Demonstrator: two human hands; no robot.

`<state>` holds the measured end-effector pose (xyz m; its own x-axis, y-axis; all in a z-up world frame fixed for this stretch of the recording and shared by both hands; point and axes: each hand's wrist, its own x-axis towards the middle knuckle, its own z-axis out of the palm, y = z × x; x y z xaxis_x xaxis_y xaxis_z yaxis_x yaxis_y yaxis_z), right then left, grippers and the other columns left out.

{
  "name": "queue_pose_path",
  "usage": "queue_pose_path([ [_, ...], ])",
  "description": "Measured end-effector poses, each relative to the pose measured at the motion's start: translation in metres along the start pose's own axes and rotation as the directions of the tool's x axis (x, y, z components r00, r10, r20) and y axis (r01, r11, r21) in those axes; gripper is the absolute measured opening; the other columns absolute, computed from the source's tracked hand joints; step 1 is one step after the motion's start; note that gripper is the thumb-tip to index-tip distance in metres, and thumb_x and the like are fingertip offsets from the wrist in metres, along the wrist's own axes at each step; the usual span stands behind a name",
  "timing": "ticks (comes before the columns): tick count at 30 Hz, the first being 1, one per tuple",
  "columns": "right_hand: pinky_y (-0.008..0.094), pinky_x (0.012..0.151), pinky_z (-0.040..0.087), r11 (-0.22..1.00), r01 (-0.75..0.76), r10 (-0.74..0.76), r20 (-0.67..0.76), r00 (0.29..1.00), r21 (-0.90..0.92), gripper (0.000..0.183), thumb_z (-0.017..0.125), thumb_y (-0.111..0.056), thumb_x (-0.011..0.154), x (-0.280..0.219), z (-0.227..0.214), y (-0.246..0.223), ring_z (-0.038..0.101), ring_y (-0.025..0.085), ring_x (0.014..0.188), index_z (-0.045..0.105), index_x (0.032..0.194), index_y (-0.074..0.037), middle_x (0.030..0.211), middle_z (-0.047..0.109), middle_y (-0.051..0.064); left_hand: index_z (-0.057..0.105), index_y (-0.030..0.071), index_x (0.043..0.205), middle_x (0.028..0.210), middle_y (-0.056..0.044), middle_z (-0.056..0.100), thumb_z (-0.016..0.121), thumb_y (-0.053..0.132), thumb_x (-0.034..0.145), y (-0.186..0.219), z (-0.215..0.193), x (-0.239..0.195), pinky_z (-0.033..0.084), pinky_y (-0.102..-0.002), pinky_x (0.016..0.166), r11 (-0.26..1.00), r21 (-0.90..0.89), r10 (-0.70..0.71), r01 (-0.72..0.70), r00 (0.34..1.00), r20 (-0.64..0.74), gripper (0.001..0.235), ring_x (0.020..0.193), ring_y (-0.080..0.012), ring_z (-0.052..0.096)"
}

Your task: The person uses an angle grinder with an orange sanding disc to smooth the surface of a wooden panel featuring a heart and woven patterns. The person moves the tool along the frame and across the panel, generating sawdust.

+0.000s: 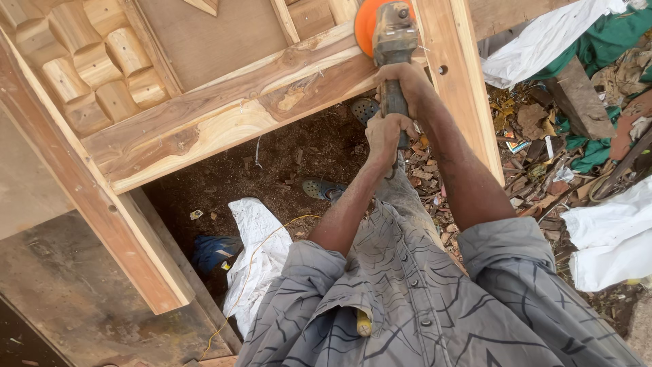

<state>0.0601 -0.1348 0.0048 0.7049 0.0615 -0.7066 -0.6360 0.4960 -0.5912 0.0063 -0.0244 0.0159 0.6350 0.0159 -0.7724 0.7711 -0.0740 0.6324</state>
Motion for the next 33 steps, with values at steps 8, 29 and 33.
queue_pose_path([
  [8, 0.032, 0.068, 0.061, 0.928, 0.05, 0.02, 0.183, 0.983, -0.369, 0.061, 0.082, -0.018, 0.06, -0.028, 0.196, 0.044, 0.072, 0.019, 0.072, 0.066, 0.116, -0.001, 0.091, 0.076, 0.011, 0.058, -0.007, 0.072, 0.065, -0.015, 0.061, 0.058, -0.006, 0.059, -0.034, -0.179, -0.027, 0.054, -0.041, 0.055, 0.875, -0.48, 0.018, -0.06, 0.996, -0.093, 0.013, 0.053, -0.0296, 0.062],
  [29, 0.034, 0.049, 0.055, 0.976, 0.03, 0.006, -0.165, 0.986, 0.214, 0.029, 0.072, -0.019, 0.073, -0.055, -0.045, 0.03, 0.063, 0.017, 0.056, 0.063, 0.096, -0.004, 0.072, 0.063, 0.007, 0.065, -0.006, 0.084, 0.064, -0.01, 0.064, 0.068, -0.004, 0.06, -0.07, 0.02, 0.01, 0.05, -0.033, 0.046, 0.991, 0.129, -0.044, 0.024, 0.987, 0.153, 0.025, 0.047, -0.0203, 0.059],
  [33, 0.035, 0.053, 0.056, 0.945, 0.13, -0.054, -0.249, 0.967, 0.3, 0.03, 0.075, -0.016, 0.073, -0.075, -0.066, 0.069, 0.064, 0.019, 0.059, 0.065, 0.097, 0.0, 0.074, 0.064, 0.008, 0.066, -0.005, 0.081, 0.063, -0.014, 0.065, 0.067, -0.004, 0.062, -0.098, 0.02, -0.01, 0.054, -0.035, 0.046, 0.989, 0.1, -0.135, 0.112, 0.952, 0.276, 0.019, 0.045, -0.0235, 0.062],
])
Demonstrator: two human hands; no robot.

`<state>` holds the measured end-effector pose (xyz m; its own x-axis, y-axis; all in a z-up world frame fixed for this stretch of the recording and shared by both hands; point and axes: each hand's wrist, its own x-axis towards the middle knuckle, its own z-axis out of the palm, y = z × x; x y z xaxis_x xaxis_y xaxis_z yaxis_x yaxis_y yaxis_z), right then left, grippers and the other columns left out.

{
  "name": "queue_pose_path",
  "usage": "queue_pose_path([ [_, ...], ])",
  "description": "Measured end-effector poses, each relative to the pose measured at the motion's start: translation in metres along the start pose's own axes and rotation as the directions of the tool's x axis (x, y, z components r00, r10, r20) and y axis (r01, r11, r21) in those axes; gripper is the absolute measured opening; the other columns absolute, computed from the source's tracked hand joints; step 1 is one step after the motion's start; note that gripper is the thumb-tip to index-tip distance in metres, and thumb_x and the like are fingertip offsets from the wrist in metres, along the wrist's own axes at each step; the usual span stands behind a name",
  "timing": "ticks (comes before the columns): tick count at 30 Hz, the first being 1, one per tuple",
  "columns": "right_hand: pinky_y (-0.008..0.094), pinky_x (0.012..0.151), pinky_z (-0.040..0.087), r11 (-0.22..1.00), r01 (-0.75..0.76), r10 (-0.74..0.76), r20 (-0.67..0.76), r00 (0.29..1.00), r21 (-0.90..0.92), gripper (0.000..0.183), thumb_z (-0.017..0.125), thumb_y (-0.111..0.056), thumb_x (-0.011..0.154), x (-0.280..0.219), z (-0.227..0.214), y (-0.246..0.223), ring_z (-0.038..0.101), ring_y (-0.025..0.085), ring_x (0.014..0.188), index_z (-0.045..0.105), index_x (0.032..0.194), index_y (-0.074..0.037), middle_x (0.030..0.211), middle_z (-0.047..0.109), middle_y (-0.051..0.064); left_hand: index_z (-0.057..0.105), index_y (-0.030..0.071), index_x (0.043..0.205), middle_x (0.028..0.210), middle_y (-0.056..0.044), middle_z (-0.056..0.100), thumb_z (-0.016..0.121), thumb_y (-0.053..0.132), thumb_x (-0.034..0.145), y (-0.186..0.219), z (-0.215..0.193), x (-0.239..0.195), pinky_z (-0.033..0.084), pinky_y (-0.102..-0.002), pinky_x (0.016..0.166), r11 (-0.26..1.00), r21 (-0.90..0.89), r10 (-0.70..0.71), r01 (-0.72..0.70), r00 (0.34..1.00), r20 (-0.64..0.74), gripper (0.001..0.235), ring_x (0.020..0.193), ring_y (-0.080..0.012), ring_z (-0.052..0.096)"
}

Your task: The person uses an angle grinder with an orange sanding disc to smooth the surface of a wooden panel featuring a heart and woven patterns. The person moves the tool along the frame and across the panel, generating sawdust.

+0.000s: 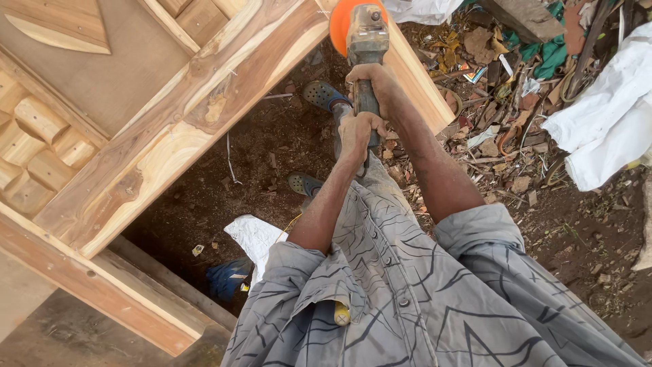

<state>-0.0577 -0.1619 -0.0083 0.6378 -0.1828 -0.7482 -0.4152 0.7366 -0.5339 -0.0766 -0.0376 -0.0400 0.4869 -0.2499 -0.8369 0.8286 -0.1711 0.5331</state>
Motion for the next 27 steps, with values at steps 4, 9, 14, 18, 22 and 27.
queue_pose_path([
  [4, 0.035, 0.055, 0.056, 0.982, -0.061, 0.075, -0.074, 0.994, 0.181, 0.028, 0.074, -0.017, 0.078, -0.039, -0.037, 0.054, 0.064, 0.02, 0.06, 0.063, 0.097, 0.0, 0.075, 0.064, 0.01, 0.069, -0.01, 0.077, 0.071, -0.019, 0.073, 0.071, -0.004, 0.056, -0.031, -0.01, -0.041, 0.055, -0.033, 0.052, 0.981, 0.186, -0.08, 0.064, 0.993, 0.085, 0.022, 0.053, -0.0242, 0.068],
  [9, 0.04, 0.052, 0.058, 0.952, 0.032, 0.048, -0.252, 0.967, 0.305, 0.029, 0.071, -0.015, 0.076, -0.112, -0.086, 0.106, 0.065, 0.023, 0.058, 0.062, 0.099, 0.002, 0.074, 0.065, 0.011, 0.071, -0.004, 0.084, 0.072, -0.015, 0.072, 0.075, 0.009, 0.044, -0.062, 0.005, -0.108, 0.054, -0.033, 0.059, 0.718, 0.696, -0.078, -0.001, 0.994, 0.082, 0.042, 0.063, -0.024, 0.069],
  [14, 0.042, 0.052, 0.059, 0.894, 0.08, 0.087, -0.347, 0.934, 0.44, 0.025, 0.07, -0.015, 0.078, -0.15, -0.105, 0.128, 0.064, 0.024, 0.057, 0.062, 0.097, 0.0, 0.072, 0.064, 0.011, 0.073, -0.005, 0.077, 0.069, -0.014, 0.072, 0.072, 0.011, 0.044, -0.069, 0.013, -0.138, 0.054, -0.033, 0.06, 0.631, 0.775, -0.212, 0.036, 0.969, 0.128, 0.037, 0.064, -0.0247, 0.068],
  [18, 0.043, 0.051, 0.058, 0.915, 0.067, 0.062, -0.303, 0.951, 0.398, 0.022, 0.071, -0.013, 0.077, -0.125, -0.089, 0.11, 0.063, 0.025, 0.055, 0.063, 0.092, 0.001, 0.07, 0.063, 0.011, 0.07, -0.003, 0.073, 0.067, -0.015, 0.071, 0.069, 0.009, 0.044, -0.053, 0.008, -0.124, 0.053, -0.034, 0.056, 0.8, 0.597, -0.164, 0.052, 0.977, 0.134, 0.031, 0.059, -0.0236, 0.067],
  [22, 0.037, 0.05, 0.055, 0.949, 0.021, 0.021, -0.128, 0.992, 0.314, 0.022, 0.073, -0.015, 0.076, -0.063, -0.037, 0.067, 0.062, 0.022, 0.052, 0.064, 0.09, 0.001, 0.068, 0.063, 0.011, 0.072, -0.011, 0.07, 0.066, -0.015, 0.07, 0.069, 0.007, 0.051, -0.01, -0.012, -0.082, 0.052, -0.031, 0.055, 0.852, 0.524, -0.04, 0.015, 0.998, 0.038, 0.026, 0.055, -0.0206, 0.065],
  [27, 0.032, 0.051, 0.057, 0.984, 0.135, -0.131, -0.045, 0.99, 0.114, 0.032, 0.078, -0.015, 0.069, 0.0, 0.049, 0.019, 0.065, 0.017, 0.053, 0.067, 0.09, 0.006, 0.069, 0.065, 0.009, 0.066, -0.001, 0.064, 0.062, -0.008, 0.064, 0.059, -0.005, 0.056, 0.062, -0.055, -0.025, 0.053, -0.036, 0.047, 0.98, 0.198, -0.001, -0.021, 0.994, 0.111, 0.011, 0.049, -0.0208, 0.06],
])
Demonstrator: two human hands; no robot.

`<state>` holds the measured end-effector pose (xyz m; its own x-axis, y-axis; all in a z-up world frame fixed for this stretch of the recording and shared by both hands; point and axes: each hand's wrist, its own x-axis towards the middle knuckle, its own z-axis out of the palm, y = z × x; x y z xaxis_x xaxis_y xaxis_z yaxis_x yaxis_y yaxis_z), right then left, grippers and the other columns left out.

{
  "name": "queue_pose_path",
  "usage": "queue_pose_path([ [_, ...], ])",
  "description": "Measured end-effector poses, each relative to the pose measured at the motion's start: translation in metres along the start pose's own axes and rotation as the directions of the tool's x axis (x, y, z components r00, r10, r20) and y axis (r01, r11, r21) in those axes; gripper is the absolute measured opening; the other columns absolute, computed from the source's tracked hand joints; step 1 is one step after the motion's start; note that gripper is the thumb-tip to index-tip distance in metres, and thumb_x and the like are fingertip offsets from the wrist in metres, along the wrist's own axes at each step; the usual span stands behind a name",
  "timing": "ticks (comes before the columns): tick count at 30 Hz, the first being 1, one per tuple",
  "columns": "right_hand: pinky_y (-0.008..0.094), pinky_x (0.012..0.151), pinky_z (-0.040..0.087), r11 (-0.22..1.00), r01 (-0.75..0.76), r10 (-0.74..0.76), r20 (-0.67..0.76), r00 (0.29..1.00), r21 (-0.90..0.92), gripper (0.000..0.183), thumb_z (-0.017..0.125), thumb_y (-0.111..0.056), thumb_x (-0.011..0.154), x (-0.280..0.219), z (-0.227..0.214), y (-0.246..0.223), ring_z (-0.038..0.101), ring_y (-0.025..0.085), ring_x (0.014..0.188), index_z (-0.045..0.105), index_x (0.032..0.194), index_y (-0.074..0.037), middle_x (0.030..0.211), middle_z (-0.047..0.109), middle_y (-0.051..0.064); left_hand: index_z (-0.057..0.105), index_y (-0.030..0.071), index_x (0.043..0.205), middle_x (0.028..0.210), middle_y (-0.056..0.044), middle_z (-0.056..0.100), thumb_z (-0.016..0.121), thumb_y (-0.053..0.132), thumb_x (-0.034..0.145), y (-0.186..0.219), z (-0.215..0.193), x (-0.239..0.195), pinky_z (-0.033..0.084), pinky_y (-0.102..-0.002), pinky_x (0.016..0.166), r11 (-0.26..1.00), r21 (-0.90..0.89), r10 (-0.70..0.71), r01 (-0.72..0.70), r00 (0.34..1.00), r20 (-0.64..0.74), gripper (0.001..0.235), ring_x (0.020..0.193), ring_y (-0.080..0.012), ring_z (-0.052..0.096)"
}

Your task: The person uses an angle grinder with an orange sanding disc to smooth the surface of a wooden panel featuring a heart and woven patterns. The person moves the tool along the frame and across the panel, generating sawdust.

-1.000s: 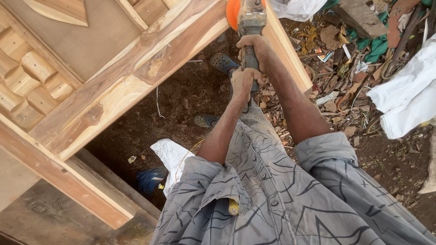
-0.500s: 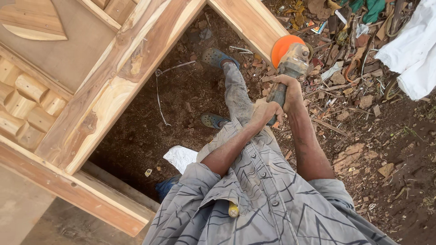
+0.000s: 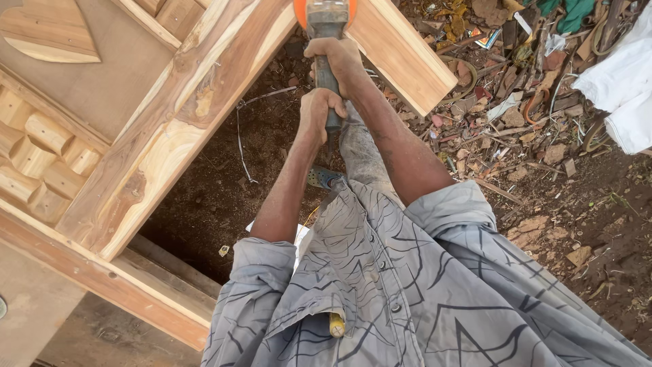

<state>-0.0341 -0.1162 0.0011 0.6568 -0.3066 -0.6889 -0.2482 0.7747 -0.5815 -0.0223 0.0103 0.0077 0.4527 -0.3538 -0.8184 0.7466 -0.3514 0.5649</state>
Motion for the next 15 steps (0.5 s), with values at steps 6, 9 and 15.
queue_pose_path([
  [6, 0.034, 0.054, 0.06, 0.999, 0.026, -0.025, -0.025, 0.999, 0.045, 0.034, 0.078, -0.011, 0.071, -0.022, 0.009, 0.018, 0.064, 0.017, 0.057, 0.063, 0.097, 0.004, 0.075, 0.064, 0.008, 0.063, -0.005, 0.07, 0.059, -0.013, 0.063, 0.059, -0.005, 0.059, -0.017, -0.024, -0.011, 0.048, -0.035, 0.043, 0.999, 0.041, -0.029, 0.029, 1.0, -0.011, 0.012, 0.044, -0.0228, 0.06],
  [9, 0.035, 0.051, 0.057, 0.998, -0.057, 0.058, -0.166, 0.984, 0.009, 0.031, 0.076, -0.011, 0.07, -0.062, -0.033, 0.039, 0.063, 0.019, 0.055, 0.062, 0.095, 0.002, 0.072, 0.063, 0.009, 0.064, 0.0, 0.07, 0.059, -0.012, 0.064, 0.057, -0.003, 0.058, -0.061, 0.007, -0.044, 0.049, -0.032, 0.043, 0.994, 0.097, -0.04, 0.043, 0.999, -0.03, 0.014, 0.044, -0.0194, 0.061],
  [15, 0.042, 0.05, 0.057, 0.973, -0.075, 0.145, -0.322, 0.936, 0.219, 0.028, 0.074, -0.013, 0.074, -0.154, -0.112, 0.084, 0.065, 0.022, 0.057, 0.064, 0.094, 0.003, 0.07, 0.064, 0.011, 0.072, -0.008, 0.075, 0.07, -0.017, 0.072, 0.072, 0.004, 0.045, -0.113, 0.052, -0.109, 0.053, -0.035, 0.056, 0.843, 0.524, -0.148, 0.123, 0.989, 0.006, 0.032, 0.061, -0.0262, 0.068],
])
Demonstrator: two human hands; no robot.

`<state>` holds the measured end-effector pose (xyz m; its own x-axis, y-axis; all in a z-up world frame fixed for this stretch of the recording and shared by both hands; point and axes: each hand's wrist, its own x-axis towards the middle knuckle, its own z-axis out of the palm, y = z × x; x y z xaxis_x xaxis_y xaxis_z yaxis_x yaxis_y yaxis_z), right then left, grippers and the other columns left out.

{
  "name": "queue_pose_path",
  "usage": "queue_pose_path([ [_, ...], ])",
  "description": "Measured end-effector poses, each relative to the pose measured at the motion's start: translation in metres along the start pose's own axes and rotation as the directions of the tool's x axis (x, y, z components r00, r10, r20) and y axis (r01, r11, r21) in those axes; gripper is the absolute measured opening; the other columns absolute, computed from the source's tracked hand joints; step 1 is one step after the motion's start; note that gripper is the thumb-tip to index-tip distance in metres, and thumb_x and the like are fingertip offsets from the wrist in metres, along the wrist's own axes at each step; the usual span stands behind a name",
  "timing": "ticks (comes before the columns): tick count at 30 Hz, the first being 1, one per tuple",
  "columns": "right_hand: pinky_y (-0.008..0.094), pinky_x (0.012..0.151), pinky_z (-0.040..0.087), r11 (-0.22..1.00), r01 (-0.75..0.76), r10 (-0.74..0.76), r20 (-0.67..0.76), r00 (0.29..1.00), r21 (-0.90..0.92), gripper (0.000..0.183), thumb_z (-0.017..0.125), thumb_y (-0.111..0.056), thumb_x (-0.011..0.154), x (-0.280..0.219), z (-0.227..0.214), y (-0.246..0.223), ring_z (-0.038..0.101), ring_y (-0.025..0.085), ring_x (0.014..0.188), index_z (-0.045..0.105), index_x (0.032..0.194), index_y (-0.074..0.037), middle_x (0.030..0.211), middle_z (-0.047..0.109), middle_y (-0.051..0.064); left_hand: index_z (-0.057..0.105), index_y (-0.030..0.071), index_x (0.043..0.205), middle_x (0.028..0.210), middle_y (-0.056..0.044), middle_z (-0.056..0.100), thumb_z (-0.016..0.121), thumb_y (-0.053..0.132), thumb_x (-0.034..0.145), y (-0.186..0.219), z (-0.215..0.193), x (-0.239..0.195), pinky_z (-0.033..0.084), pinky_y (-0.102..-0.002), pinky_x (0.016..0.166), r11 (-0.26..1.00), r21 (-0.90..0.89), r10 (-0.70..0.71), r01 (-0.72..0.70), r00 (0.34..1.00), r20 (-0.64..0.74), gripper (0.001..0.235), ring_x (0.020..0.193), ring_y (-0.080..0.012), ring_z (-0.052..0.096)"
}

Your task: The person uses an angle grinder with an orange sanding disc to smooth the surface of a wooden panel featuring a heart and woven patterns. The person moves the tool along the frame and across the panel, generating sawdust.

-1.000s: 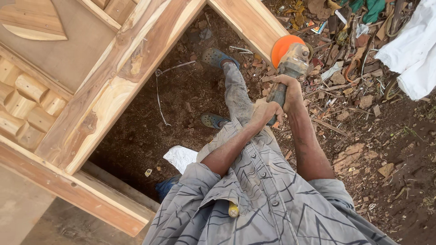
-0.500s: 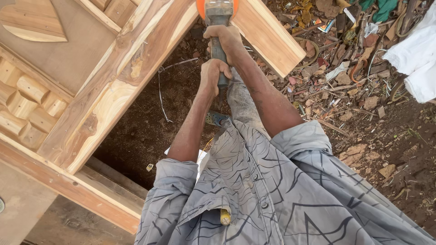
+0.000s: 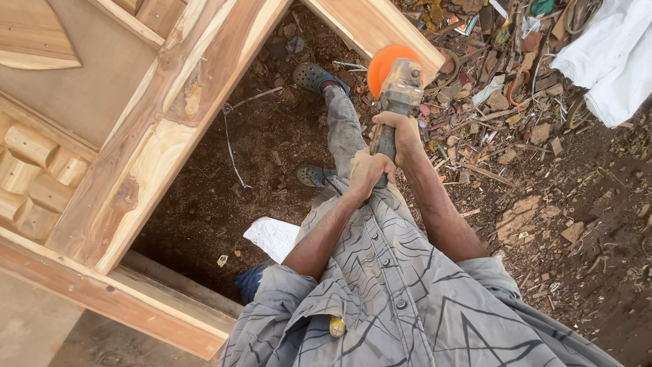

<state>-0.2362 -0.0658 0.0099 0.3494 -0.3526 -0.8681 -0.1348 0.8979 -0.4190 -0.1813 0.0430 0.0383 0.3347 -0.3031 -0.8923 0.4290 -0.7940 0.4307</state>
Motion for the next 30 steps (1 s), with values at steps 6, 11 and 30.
queue_pose_path([
  [6, 0.043, 0.052, 0.058, 0.988, -0.045, 0.054, -0.056, 0.997, 0.145, 0.023, 0.07, -0.015, 0.076, -0.011, -0.032, -0.008, 0.063, 0.024, 0.055, 0.062, 0.093, -0.002, 0.07, 0.064, 0.013, 0.074, -0.004, 0.079, 0.07, -0.017, 0.072, 0.074, 0.009, 0.044, 0.017, 0.018, -0.007, 0.053, -0.034, 0.058, 0.975, 0.215, 0.051, -0.065, 0.996, 0.07, 0.037, 0.063, -0.0256, 0.069],
  [11, 0.039, 0.051, 0.057, 0.998, -0.066, 0.066, 0.141, 0.988, -0.004, 0.026, 0.072, -0.022, 0.077, 0.064, 0.047, -0.051, 0.061, 0.022, 0.053, 0.063, 0.091, -0.002, 0.07, 0.064, 0.009, 0.073, -0.008, 0.068, 0.064, -0.016, 0.072, 0.067, 0.006, 0.051, 0.064, -0.026, 0.047, 0.055, -0.032, 0.052, 0.995, -0.091, 0.032, -0.033, 0.999, -0.008, 0.023, 0.053, -0.0234, 0.068],
  [30, 0.039, 0.05, 0.057, 0.996, -0.045, 0.038, 0.086, 0.996, 0.078, 0.031, 0.075, -0.022, 0.073, 0.055, 0.044, -0.048, 0.062, 0.02, 0.054, 0.062, 0.093, -0.002, 0.07, 0.064, 0.009, 0.071, -0.005, 0.064, 0.067, -0.016, 0.071, 0.07, 0.008, 0.048, 0.069, -0.028, 0.049, 0.053, -0.034, 0.054, 0.997, 0.058, 0.053, -0.054, 0.999, 0.011, 0.021, 0.056, -0.0242, 0.067],
])
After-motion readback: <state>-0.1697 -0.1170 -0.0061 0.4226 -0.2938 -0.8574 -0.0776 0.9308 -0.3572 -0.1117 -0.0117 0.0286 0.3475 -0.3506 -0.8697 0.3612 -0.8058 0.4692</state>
